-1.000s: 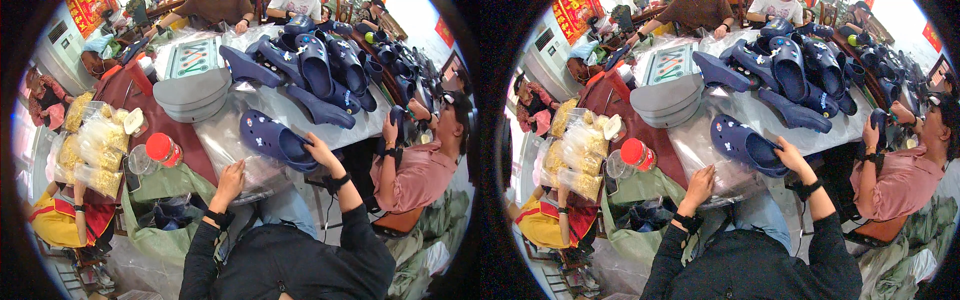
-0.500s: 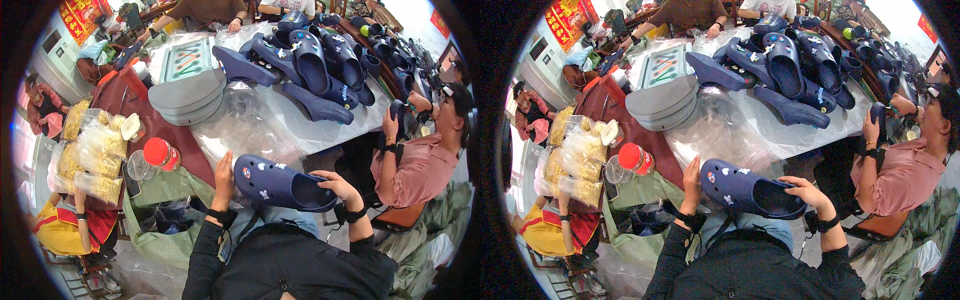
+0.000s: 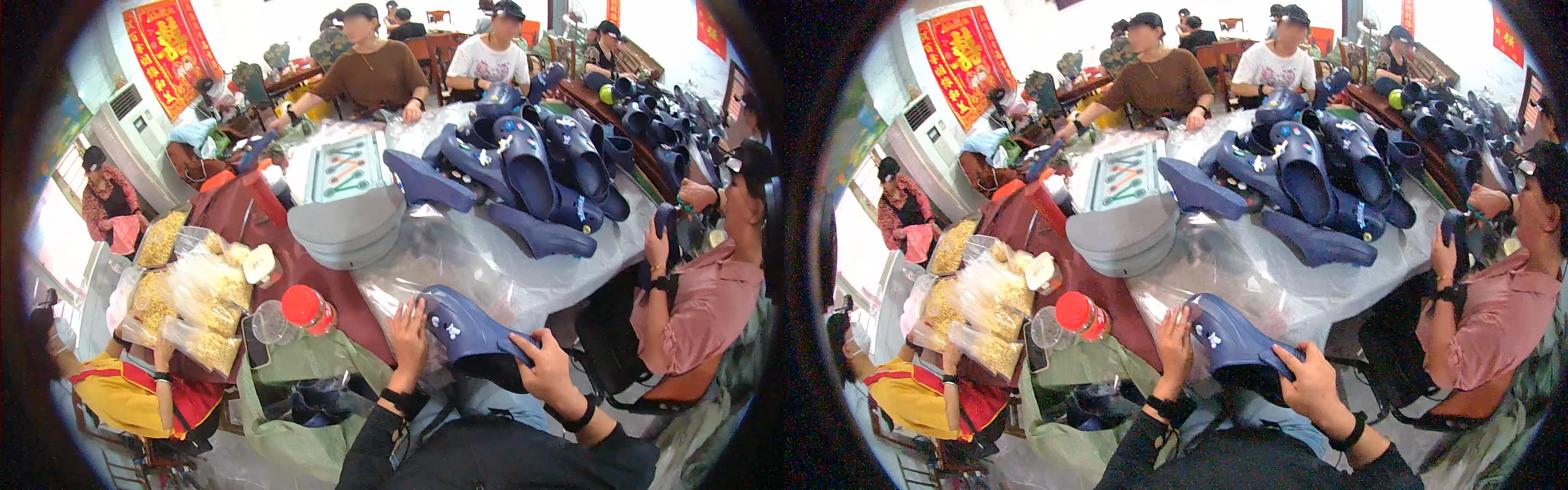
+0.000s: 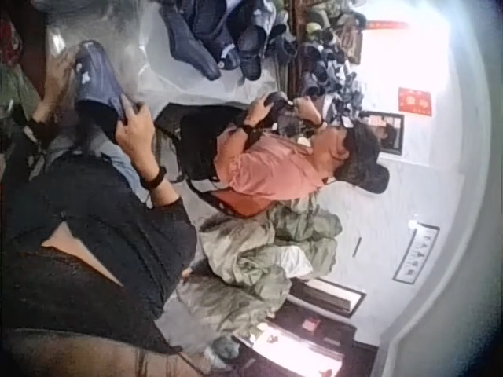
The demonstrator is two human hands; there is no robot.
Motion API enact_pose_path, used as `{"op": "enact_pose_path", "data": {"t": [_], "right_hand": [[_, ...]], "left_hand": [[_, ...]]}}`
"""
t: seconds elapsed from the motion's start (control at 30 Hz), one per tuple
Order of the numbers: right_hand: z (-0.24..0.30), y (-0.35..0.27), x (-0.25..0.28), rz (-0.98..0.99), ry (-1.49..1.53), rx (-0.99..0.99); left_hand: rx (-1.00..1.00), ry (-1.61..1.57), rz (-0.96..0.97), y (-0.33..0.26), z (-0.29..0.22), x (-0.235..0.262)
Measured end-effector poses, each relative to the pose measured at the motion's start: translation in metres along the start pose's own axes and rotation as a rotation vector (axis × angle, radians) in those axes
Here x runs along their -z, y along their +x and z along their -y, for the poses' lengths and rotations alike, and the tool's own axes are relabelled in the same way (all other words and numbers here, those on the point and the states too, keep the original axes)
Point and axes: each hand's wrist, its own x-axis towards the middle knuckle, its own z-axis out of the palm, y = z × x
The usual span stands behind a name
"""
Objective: Packing blue shoes into plastic bags and placing them into a larger green bag.
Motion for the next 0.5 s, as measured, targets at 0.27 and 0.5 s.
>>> {"op": "enact_pose_path", "data": {"t": [0.27,0.5], "right_hand": [[0.003,0.009,-0.032,-0.183,-0.173,0.188],[0.002,0.015,-0.056,-0.197,-0.140,0.191]], "left_hand": [[-0.021,-0.076,-0.041,0.004,-0.008,0.005],[-0.093,-0.031,-0.053,0.006,-0.003,0.006]]}}
